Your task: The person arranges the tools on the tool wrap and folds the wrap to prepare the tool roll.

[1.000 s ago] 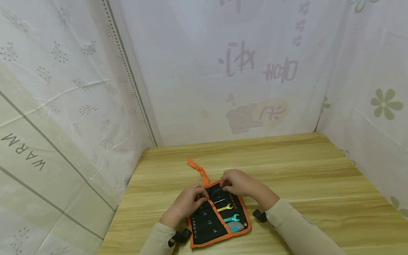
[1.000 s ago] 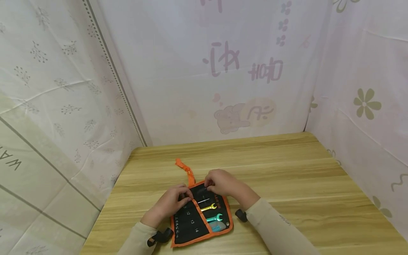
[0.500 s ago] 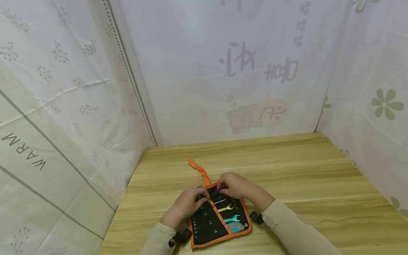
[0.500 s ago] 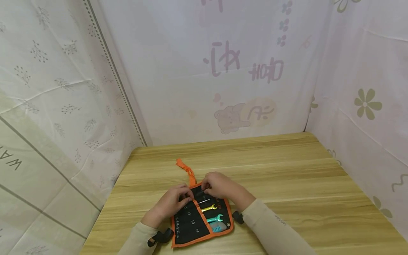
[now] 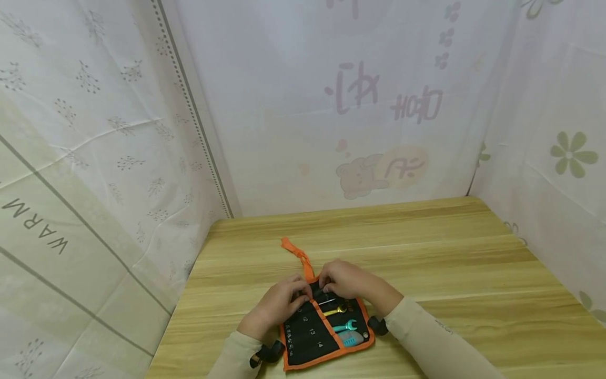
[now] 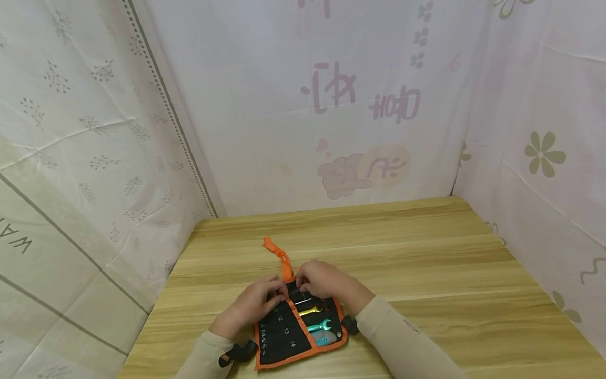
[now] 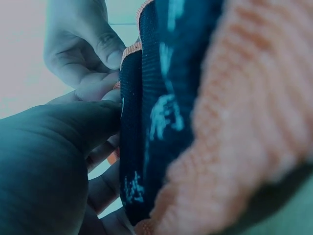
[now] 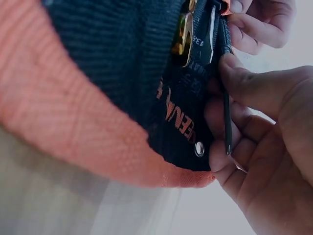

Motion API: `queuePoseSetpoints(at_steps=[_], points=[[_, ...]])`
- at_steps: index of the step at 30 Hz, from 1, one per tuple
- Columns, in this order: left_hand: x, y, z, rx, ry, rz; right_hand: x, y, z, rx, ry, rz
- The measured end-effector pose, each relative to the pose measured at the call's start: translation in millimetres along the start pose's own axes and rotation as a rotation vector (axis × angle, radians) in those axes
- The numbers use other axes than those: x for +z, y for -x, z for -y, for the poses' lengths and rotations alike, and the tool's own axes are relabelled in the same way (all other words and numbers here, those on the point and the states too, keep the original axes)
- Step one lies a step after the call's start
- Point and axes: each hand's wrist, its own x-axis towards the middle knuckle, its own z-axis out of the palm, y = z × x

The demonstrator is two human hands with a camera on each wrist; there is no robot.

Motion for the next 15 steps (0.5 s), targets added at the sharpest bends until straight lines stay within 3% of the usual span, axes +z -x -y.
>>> queuePoseSetpoints(at_steps=[7, 15], points=[[0.2, -0.2, -0.9, -0.009, 0.018, 0.04, 2, -2.8, 8, 0.017, 0.039, 0.032], [0.6, -0.5, -0.4, -0.016, 0.021, 0.049, 6, -7.8, 16, -0.003, 0.167, 0.006]])
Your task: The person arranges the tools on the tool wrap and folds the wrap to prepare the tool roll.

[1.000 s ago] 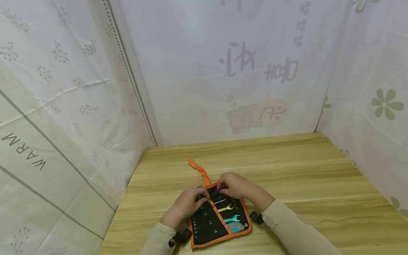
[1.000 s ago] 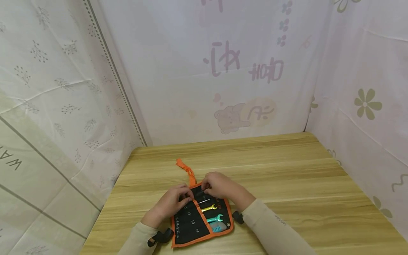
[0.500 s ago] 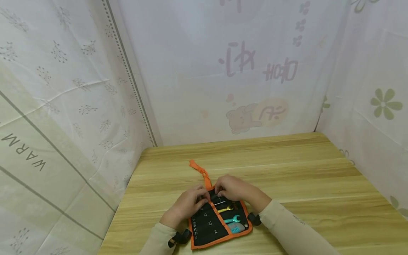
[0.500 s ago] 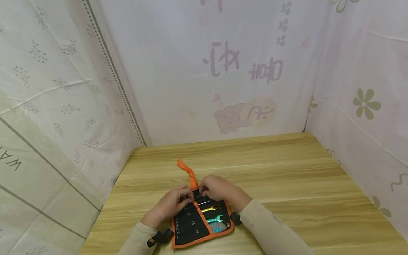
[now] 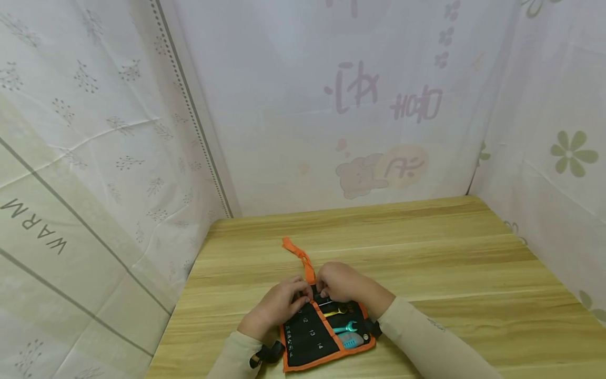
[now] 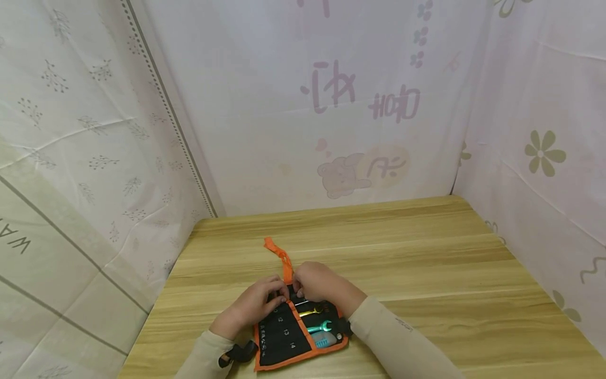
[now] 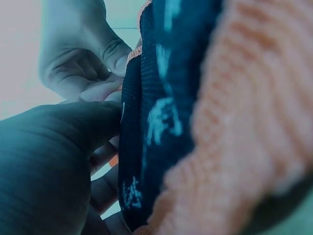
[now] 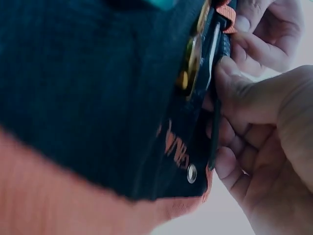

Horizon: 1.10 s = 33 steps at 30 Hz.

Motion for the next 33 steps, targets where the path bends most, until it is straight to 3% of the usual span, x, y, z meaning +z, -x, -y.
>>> queuePoseSetpoints(at_steps=[6, 15, 22, 33], points=[[0.5, 0.4, 0.3, -0.003, 0.021, 0.002, 4, -2.3, 3, 0.008, 0.059, 0.003], [-0.2, 0.8, -0.4, -0.013, 0.03, 0.004, 5, -0.3, 0, -0.015, -0.032, 0.02], [-0.5, 0.5, -2.8, -0.026, 0.049, 0.01, 2, 12.8, -16, 0.035, -0.14, 0.036], [-1.1, 0.8, -2.3, -0.044, 0.042, 0.018, -10, 37.2, -44, 0.06, -0.183, -0.054]])
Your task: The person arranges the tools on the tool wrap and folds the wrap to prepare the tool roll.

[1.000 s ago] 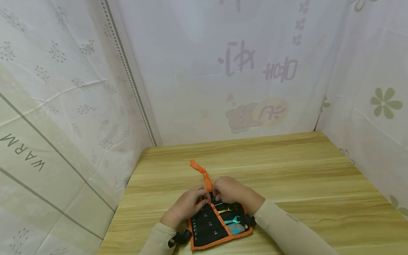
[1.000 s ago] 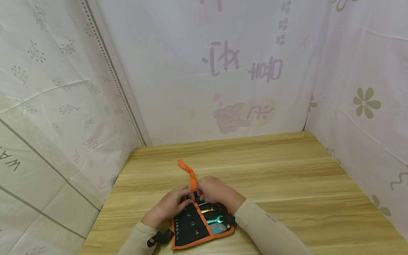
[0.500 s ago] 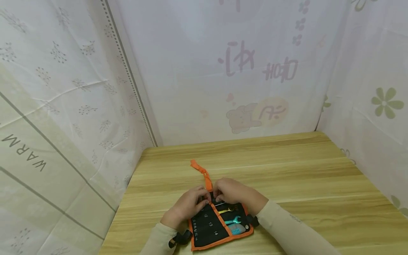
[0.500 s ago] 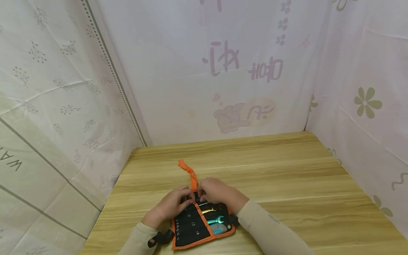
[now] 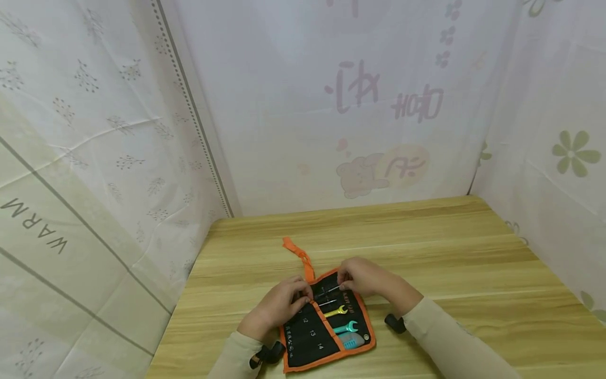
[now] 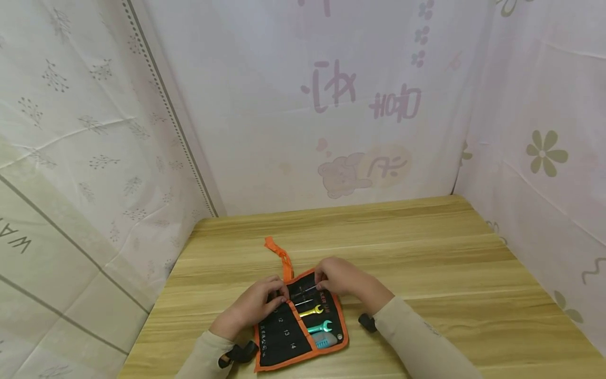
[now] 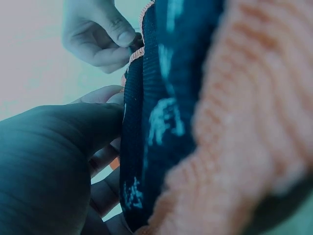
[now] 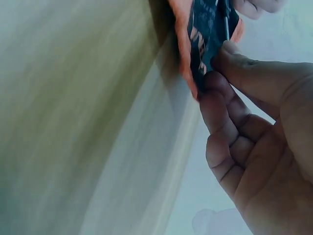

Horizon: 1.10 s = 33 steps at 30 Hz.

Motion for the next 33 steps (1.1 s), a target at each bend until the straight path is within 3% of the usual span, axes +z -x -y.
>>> queuePoseSetpoints(at_steps=[15, 33], points=[[1.2, 0.9, -1.9, 0.05, -0.072, 0.008, 6, -7.3, -1, -0.081, 0.006, 0.04], [3.3, -0.4, 0.4, 0.04, 0.008, -0.001, 18, -22.0, 17, -0.093, -0.017, 0.094]])
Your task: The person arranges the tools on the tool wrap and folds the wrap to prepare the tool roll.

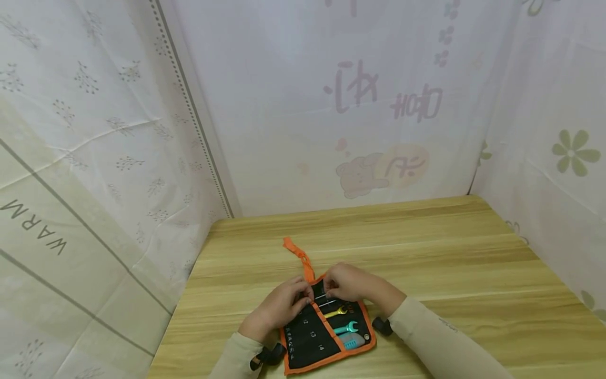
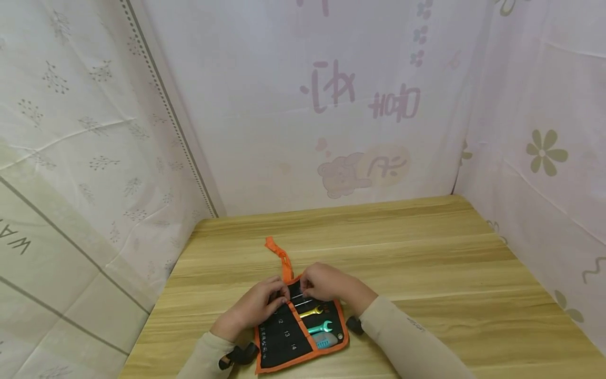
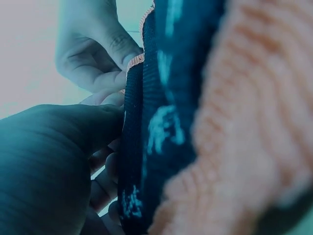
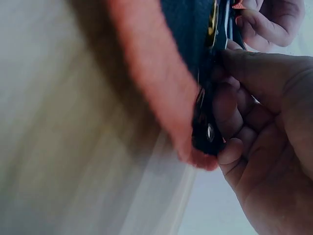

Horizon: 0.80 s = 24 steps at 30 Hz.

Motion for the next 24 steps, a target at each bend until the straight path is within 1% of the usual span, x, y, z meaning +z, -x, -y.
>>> queuePoseSetpoints(at_steps=[6, 14, 24], points=[[0.9, 0.7, 0.4, -0.011, 0.026, -0.013, 1, -4.4, 4, -0.014, 0.009, 0.005], [0.8, 1.0, -0.2, -0.013, 0.026, -0.017, 2, -6.4, 10, -0.007, 0.003, 0.014], [0.4, 0.4, -0.8, -0.013, 0.037, -0.009, 1, -6.6, 12, -0.008, 0.0, 0.011]])
